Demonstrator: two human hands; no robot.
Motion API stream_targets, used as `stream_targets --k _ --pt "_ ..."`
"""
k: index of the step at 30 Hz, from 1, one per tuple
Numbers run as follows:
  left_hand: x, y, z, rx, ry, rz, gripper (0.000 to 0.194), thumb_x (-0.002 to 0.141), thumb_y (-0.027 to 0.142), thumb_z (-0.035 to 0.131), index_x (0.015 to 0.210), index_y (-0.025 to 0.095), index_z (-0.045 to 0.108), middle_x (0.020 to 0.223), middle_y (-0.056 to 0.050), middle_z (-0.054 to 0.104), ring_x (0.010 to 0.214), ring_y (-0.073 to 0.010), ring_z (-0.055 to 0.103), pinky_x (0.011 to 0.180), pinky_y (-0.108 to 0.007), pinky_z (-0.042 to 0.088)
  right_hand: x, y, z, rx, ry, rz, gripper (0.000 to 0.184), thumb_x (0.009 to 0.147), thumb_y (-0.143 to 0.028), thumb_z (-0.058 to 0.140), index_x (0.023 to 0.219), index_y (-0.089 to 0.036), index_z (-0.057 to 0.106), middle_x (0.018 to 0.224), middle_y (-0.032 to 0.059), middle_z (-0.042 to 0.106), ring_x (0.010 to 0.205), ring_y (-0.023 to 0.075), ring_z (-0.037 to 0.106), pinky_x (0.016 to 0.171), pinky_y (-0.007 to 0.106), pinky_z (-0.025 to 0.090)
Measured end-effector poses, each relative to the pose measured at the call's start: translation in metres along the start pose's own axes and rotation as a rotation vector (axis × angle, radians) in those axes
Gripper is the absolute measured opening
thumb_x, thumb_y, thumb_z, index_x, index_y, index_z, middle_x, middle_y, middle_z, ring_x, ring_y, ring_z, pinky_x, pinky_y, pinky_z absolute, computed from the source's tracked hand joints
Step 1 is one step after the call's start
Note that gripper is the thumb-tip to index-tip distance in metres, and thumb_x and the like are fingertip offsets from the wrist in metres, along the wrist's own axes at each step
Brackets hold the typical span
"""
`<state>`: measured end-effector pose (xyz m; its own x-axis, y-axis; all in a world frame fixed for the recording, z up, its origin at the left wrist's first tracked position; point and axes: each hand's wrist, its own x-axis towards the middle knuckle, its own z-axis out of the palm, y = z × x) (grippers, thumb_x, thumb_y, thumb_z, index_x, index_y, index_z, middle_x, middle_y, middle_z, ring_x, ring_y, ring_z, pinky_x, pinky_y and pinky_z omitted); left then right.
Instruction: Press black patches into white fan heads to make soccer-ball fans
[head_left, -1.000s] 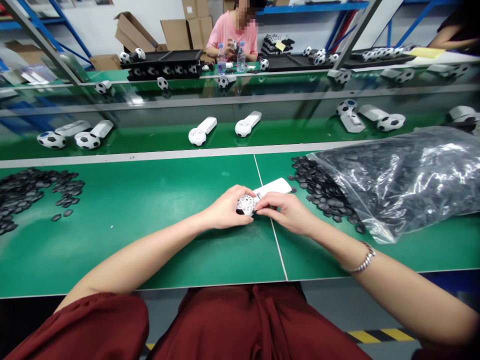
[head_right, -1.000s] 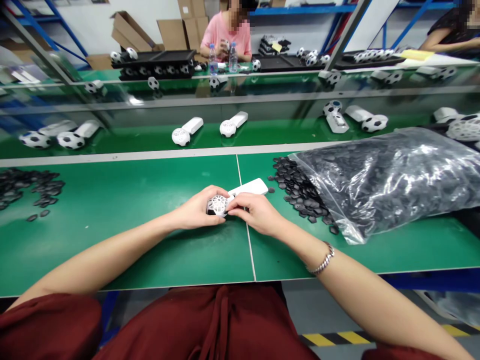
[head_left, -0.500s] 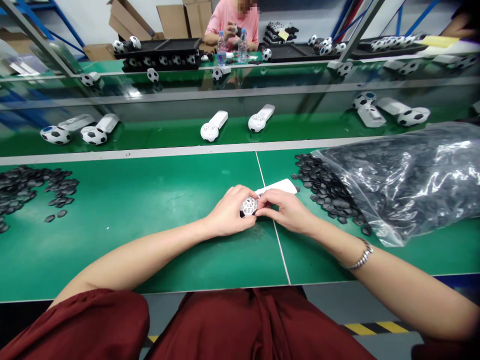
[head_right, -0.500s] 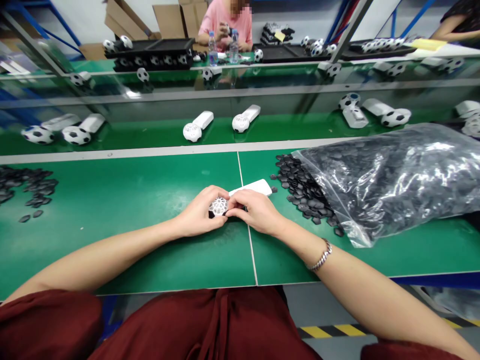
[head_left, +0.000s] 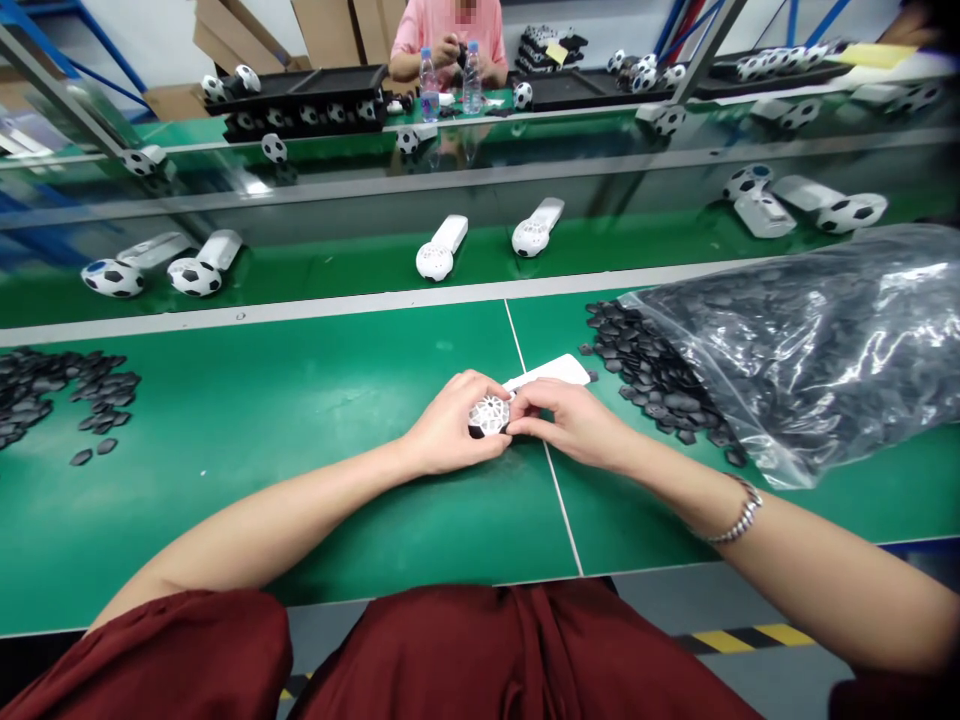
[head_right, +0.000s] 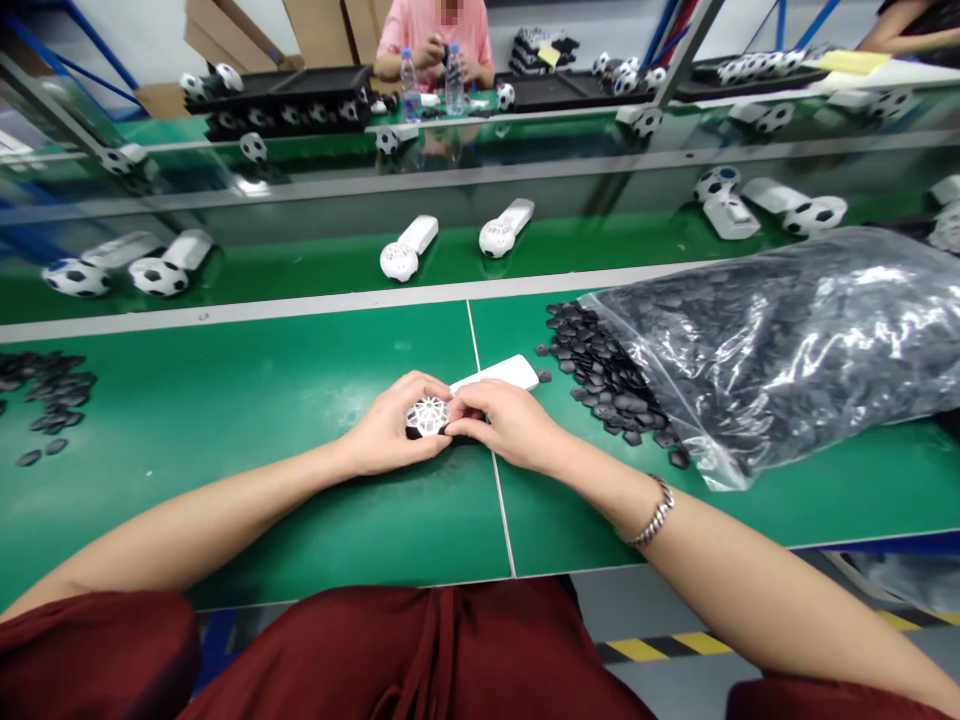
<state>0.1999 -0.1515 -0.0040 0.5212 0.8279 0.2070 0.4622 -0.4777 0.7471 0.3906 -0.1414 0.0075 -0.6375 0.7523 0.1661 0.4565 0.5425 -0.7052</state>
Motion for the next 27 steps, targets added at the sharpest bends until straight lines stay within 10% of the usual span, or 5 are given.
stream_targets --k 27 --pt "0.004 0.004 0.003 -0.038 0.013 -0.036 0.029 0.061 0.021 0.063 0.089 0.02 0.054 0.091 -0.004 0.053 0.089 -0.0196 0.05 0.082 -0.035 0.044 0.001 0.008 -0.008 0.064 -0.084 -0.06 0.008 0.081 -0.022 0.062 0.074 -0.019 0.059 0.072 -0.0003 0.059 0.071 0.0133 0.053 0.066 0.024 0.04"
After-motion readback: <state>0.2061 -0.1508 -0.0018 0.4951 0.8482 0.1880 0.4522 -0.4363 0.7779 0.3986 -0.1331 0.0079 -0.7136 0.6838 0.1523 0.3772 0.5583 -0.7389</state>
